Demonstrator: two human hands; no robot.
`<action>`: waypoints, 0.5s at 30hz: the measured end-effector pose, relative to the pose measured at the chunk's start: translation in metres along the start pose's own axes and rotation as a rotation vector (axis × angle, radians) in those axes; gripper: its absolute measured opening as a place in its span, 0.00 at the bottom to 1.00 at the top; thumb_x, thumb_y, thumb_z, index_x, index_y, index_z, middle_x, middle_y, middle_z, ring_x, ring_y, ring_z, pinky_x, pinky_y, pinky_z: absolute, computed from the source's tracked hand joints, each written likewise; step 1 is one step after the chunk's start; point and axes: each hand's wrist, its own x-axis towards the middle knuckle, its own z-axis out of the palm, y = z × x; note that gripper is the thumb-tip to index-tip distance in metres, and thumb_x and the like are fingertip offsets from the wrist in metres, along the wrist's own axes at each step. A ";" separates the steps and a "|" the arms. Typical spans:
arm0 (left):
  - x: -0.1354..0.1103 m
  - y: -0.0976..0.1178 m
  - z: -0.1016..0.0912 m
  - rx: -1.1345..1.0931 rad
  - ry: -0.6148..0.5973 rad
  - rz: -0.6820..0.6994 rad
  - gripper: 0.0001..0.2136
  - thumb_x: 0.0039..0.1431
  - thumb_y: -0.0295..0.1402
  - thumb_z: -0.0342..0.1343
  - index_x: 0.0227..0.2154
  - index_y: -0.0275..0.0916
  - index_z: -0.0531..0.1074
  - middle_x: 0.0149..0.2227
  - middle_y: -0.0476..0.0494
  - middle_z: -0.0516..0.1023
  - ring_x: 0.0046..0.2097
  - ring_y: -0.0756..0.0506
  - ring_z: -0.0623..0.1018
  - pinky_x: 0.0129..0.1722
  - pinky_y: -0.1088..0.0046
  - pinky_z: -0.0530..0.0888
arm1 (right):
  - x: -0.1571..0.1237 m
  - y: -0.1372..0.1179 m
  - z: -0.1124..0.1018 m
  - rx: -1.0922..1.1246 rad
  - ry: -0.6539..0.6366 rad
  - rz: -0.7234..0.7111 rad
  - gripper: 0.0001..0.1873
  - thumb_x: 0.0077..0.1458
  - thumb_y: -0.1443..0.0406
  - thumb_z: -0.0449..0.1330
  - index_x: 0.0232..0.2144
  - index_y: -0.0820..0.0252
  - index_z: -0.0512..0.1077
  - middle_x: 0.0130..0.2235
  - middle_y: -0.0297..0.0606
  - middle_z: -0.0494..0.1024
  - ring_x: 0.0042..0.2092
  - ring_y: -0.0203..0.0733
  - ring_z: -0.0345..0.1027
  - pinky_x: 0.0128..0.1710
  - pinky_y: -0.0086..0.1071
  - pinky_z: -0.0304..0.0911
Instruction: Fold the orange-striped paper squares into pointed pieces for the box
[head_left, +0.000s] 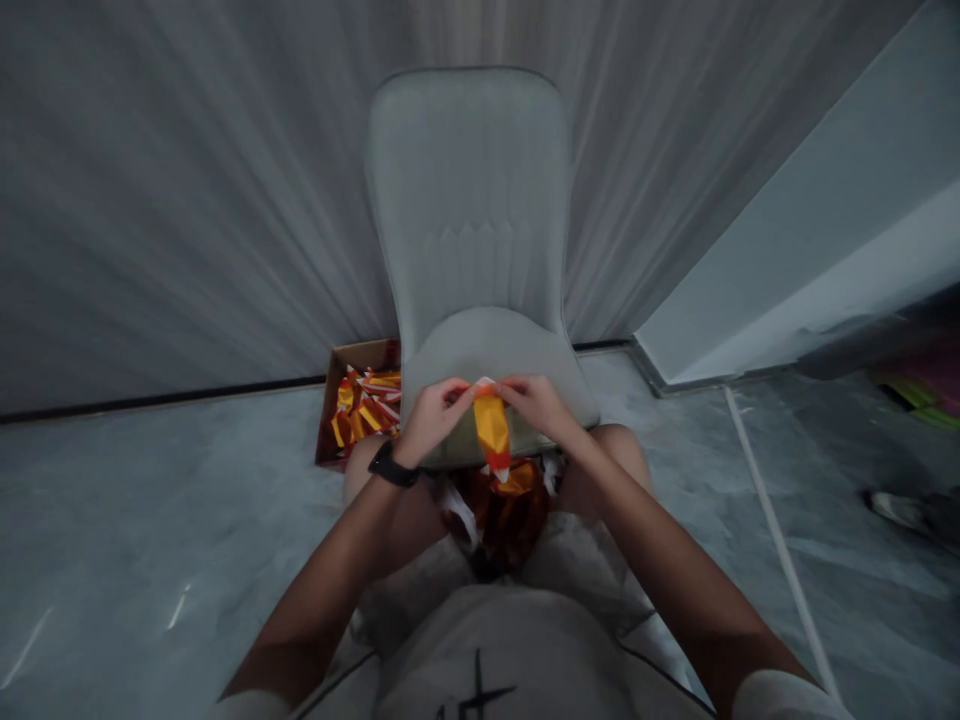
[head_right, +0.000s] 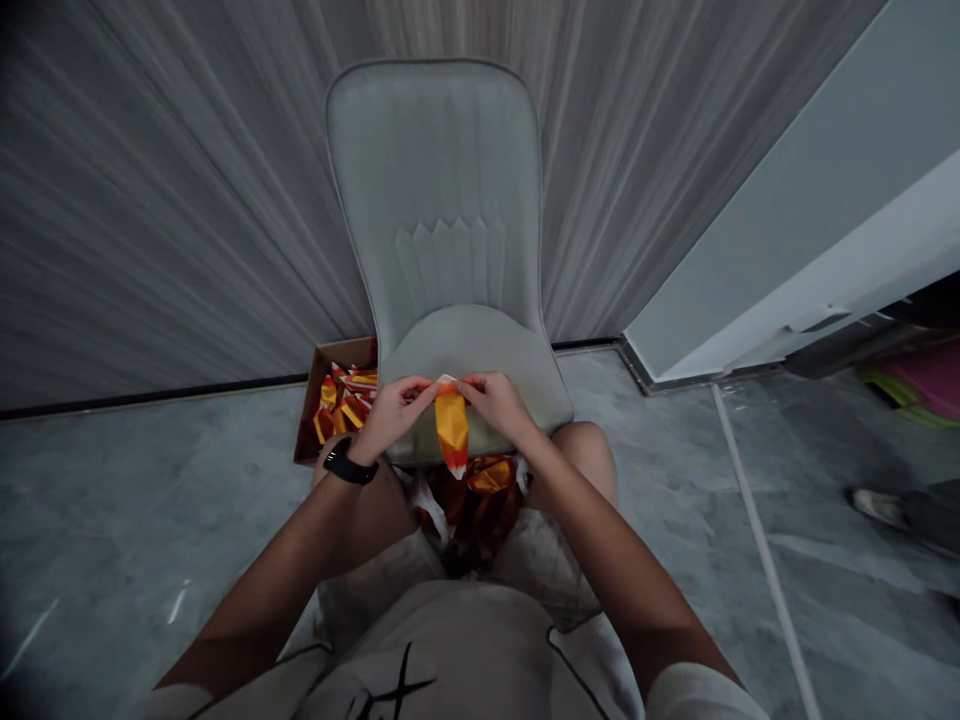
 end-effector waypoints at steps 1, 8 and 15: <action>0.000 0.000 0.001 -0.008 0.010 -0.004 0.18 0.63 0.47 0.54 0.33 0.36 0.78 0.32 0.45 0.80 0.32 0.48 0.75 0.32 0.74 0.71 | -0.001 0.000 -0.001 0.044 -0.005 0.012 0.16 0.60 0.58 0.57 0.32 0.60 0.81 0.31 0.37 0.82 0.32 0.40 0.74 0.31 0.28 0.64; 0.007 0.004 0.007 -0.065 0.113 -0.035 0.15 0.62 0.45 0.56 0.33 0.36 0.77 0.32 0.44 0.81 0.33 0.47 0.77 0.33 0.74 0.72 | -0.008 -0.004 0.003 0.034 0.048 0.057 0.13 0.58 0.59 0.60 0.31 0.58 0.81 0.33 0.37 0.84 0.35 0.42 0.76 0.32 0.29 0.66; -0.004 -0.008 0.014 -0.150 0.084 -0.137 0.17 0.61 0.47 0.56 0.34 0.36 0.77 0.33 0.43 0.80 0.34 0.46 0.76 0.35 0.72 0.72 | -0.008 0.011 0.005 0.037 0.082 0.127 0.13 0.60 0.62 0.57 0.31 0.59 0.80 0.31 0.39 0.83 0.33 0.42 0.78 0.33 0.30 0.68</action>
